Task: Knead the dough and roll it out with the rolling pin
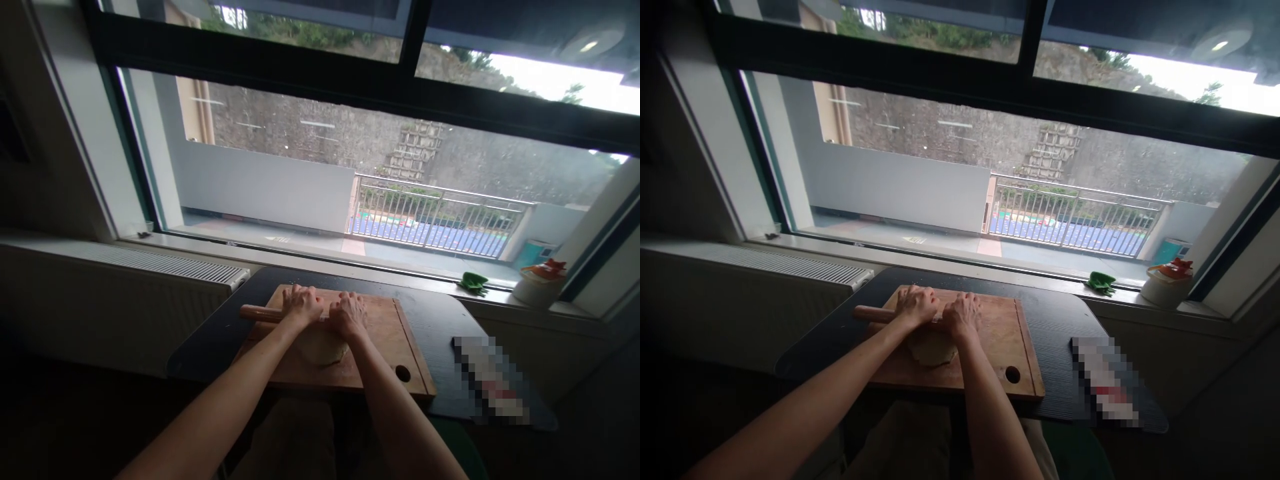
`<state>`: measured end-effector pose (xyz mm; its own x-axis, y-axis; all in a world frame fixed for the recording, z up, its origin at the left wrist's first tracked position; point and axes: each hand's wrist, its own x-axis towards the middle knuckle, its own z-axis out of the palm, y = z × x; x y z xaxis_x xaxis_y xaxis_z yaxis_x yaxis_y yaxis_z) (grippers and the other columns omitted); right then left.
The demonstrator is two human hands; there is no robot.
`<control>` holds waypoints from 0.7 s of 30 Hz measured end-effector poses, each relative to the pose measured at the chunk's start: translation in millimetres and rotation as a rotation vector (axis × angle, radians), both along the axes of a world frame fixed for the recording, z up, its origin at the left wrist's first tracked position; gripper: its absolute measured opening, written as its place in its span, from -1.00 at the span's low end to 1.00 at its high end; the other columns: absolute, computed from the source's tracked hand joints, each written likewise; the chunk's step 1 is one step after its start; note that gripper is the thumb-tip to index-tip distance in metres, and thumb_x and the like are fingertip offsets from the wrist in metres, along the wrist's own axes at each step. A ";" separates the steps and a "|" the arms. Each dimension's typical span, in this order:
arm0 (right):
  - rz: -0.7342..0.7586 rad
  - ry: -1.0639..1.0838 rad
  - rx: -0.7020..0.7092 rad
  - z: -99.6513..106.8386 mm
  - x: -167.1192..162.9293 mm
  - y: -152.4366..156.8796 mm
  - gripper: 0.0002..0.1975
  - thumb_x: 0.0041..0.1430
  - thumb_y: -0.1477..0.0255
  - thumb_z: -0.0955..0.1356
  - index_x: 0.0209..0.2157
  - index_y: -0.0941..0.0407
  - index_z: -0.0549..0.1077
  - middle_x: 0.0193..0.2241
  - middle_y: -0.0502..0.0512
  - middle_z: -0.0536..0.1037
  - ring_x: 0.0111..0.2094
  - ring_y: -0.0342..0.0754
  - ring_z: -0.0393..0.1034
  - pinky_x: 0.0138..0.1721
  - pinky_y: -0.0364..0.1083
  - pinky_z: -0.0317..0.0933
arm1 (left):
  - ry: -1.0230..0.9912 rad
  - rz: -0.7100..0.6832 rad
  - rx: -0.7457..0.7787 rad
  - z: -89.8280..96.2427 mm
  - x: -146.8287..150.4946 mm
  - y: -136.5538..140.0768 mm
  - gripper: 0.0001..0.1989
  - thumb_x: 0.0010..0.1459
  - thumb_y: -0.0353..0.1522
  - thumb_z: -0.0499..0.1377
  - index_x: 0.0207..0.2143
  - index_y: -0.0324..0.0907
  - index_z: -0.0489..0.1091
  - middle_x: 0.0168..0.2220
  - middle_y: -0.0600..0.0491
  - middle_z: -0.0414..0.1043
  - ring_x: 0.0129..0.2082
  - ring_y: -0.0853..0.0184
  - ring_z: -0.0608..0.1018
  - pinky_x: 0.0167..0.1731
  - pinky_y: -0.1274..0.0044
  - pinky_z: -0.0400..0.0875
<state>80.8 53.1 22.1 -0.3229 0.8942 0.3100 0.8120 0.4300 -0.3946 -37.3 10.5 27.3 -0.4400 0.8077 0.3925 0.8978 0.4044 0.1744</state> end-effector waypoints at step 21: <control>0.038 -0.031 0.062 3.9 -12.1 29.3 -0.69 0.12 0.44 0.18 -0.12 0.13 0.40 -0.14 0.22 0.41 -0.07 0.07 0.20 -0.10 -0.02 0.07 | -0.014 0.001 0.010 6.7 -12.8 24.0 -0.72 0.07 -0.27 0.00 -0.33 -0.20 0.44 -0.30 -0.11 0.49 -0.12 0.13 0.41 -0.12 0.34 0.18</control>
